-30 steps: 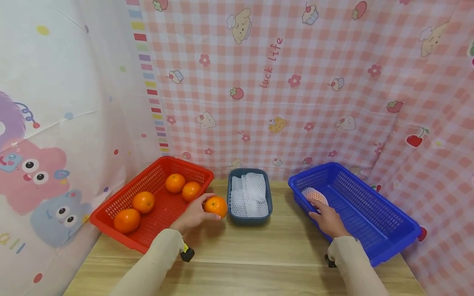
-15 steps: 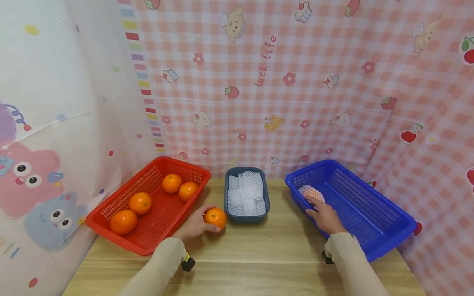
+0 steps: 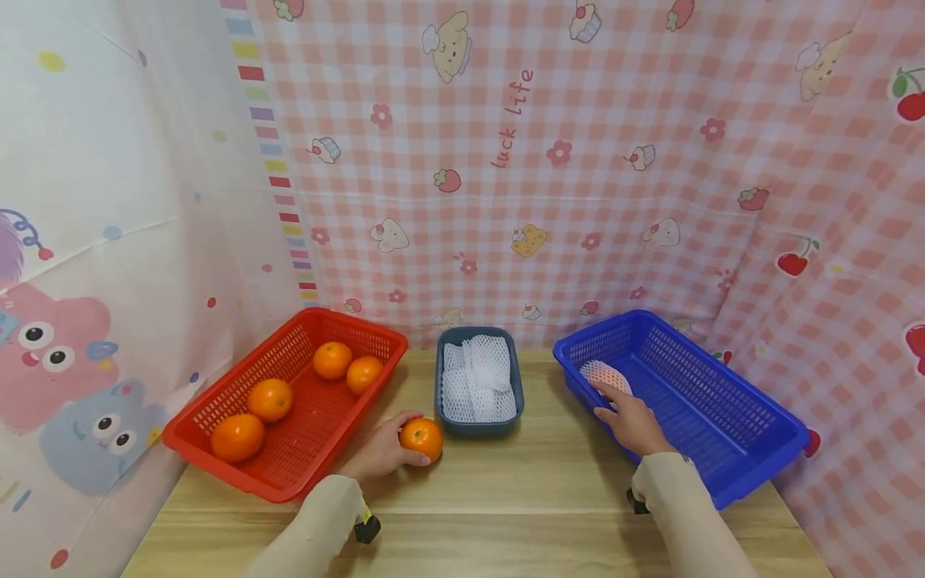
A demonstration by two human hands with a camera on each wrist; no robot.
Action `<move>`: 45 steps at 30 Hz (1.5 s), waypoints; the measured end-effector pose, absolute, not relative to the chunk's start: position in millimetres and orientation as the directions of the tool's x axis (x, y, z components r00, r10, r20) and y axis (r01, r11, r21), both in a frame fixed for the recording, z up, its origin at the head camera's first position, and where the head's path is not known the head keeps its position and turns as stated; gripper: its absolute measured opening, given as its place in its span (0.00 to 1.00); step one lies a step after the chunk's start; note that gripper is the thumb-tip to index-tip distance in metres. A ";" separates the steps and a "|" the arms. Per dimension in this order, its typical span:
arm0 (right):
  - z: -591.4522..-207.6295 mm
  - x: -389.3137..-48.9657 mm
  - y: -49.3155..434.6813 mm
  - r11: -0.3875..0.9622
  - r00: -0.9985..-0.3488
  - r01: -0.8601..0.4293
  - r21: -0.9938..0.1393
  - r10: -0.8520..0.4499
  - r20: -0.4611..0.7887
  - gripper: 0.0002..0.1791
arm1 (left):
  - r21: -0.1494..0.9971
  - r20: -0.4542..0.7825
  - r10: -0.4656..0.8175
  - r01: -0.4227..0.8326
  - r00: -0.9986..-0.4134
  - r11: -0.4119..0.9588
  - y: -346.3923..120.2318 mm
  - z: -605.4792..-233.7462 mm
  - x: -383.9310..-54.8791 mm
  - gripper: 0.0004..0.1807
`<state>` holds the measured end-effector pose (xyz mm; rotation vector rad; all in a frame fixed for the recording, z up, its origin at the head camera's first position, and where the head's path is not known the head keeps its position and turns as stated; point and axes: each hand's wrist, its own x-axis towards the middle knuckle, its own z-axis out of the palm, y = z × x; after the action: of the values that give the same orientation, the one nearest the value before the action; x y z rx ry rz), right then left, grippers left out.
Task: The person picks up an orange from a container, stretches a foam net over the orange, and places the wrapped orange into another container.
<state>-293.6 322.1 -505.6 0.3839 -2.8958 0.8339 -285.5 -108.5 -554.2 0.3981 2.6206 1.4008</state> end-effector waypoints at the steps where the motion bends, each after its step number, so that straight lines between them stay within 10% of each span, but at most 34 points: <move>1: -505.8 -293.7 321.5 0.818 -0.963 -0.267 -0.509 -0.212 0.164 0.27 | 0.832 -0.001 0.300 0.165 -0.954 0.529 -108.9 -554.4 -285.2 0.43; 24: -500.1 -289.8 316.4 0.823 -0.967 -0.256 -0.507 -0.220 0.131 0.27 | 0.721 0.313 0.140 0.331 -0.939 0.608 -145.5 -502.5 -289.1 0.41; 45: -496.2 -293.4 313.0 0.843 -0.961 -0.276 -0.461 -0.224 0.164 0.28 | 0.798 0.054 0.163 0.141 -0.985 0.585 -186.2 -510.2 -291.5 0.42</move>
<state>-293.4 313.0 -496.2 0.3967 -2.9160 0.7531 -291.5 -186.2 -510.2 0.2655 2.7750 1.3942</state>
